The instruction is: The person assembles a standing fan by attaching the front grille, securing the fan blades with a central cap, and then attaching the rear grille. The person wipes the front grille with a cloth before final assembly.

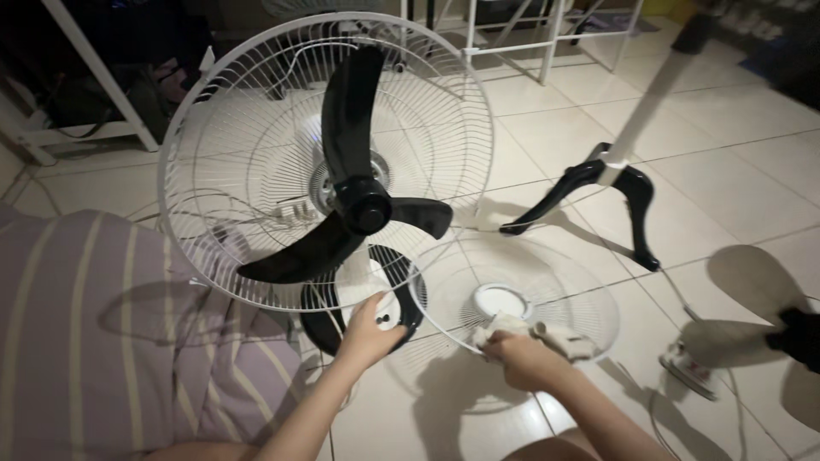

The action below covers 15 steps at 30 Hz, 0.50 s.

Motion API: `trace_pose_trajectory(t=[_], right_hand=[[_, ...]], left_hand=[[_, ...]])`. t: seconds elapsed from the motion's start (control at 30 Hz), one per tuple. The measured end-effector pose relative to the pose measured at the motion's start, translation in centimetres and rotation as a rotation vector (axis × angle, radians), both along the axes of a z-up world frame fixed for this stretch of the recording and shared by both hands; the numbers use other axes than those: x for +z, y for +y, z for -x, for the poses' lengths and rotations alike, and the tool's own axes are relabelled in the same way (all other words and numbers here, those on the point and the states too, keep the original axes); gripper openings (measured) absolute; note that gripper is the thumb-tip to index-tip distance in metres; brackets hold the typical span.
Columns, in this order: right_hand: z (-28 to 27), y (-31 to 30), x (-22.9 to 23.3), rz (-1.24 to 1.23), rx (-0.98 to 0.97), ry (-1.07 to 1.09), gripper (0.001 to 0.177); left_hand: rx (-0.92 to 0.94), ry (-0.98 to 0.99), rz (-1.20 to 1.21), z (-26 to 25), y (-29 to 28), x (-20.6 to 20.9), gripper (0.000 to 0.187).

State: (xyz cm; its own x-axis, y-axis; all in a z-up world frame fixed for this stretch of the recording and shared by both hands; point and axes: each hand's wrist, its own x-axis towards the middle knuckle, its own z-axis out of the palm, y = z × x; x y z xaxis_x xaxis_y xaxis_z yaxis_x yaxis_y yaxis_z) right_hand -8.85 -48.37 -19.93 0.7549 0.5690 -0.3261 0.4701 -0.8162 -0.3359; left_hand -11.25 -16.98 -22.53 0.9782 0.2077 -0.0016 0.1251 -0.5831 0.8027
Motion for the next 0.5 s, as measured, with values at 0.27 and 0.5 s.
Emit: trace_pose_trajectory(t=[0.27, 0.5], right_hand=[[3.2, 2.1, 16.1, -0.017, 0.055, -0.050, 0.026], [4.3, 2.0, 21.3, -0.220, 0.091, -0.154, 0.028]], left_hand=[[-0.529, -0.148, -0.329, 2.7, -6.5, 9.5, 0.071], [-0.489, 0.018, -0.211, 5.7, -5.1, 15.7, 0.061]])
